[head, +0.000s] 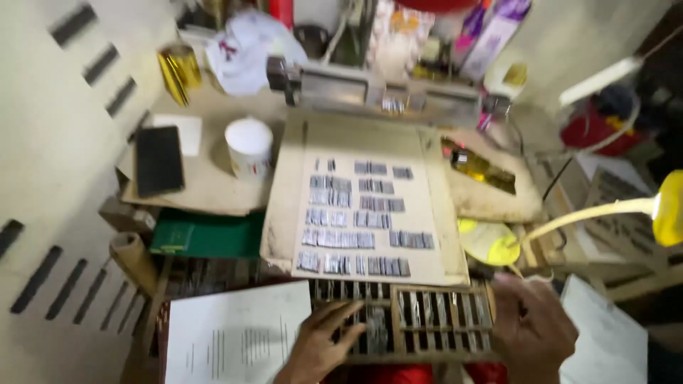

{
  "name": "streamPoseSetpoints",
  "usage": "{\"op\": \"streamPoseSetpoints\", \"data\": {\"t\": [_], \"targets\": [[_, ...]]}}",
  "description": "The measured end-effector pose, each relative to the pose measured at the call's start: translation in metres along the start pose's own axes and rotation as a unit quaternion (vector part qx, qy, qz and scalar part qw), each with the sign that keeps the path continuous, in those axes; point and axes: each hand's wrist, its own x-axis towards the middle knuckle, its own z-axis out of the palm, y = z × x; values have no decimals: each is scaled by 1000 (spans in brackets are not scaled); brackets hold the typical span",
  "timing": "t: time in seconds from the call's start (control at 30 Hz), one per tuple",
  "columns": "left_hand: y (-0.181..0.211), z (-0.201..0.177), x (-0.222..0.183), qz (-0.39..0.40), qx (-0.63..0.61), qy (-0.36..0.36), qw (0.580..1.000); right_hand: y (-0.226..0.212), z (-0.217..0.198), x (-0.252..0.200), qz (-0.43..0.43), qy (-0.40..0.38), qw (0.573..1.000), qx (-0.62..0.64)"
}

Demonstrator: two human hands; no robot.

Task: The person is organizing folders, inserting printed papers into them, and arranging metal type blocks on a board, likely for a letterpress or hot stamping process.

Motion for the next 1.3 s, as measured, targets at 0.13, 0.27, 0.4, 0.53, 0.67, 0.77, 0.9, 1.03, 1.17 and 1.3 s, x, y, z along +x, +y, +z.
{"op": "streamPoseSetpoints", "data": {"t": [0.13, 0.27, 0.4, 0.53, 0.67, 0.77, 0.9, 1.03, 1.17, 1.3], "targets": [[-84, -22, -42, -214, 147, 92, 961, 6, 37, 86, -117, 28, 993, 12], [-117, -37, -73, -255, 260, 186, 913, -9, 83, 145, -177, 5, 983, 39], [-126, -36, -81, -217, 257, 200, 920, 2, 128, 169, -206, 6, 979, 2], [-126, -34, -80, -170, 276, 227, 918, -5, 144, 183, -248, 13, 969, -8], [-117, -38, -75, -173, 263, 232, 920, -19, 143, 189, -258, 1, 966, -5], [-115, -39, -75, -170, 261, 244, 918, -23, 144, 191, -255, -11, 967, 5], [-109, -43, -73, -161, 249, 239, 925, -29, 145, 191, -260, -7, 966, 6], [-113, -42, -75, -166, 246, 227, 928, -32, 147, 191, -263, 2, 965, -19], [-112, -42, -75, -173, 244, 225, 927, -29, 152, 190, -267, 5, 963, -35], [-116, -39, -77, -172, 258, 224, 924, -7, 154, 184, -279, 29, 952, -118]]}}
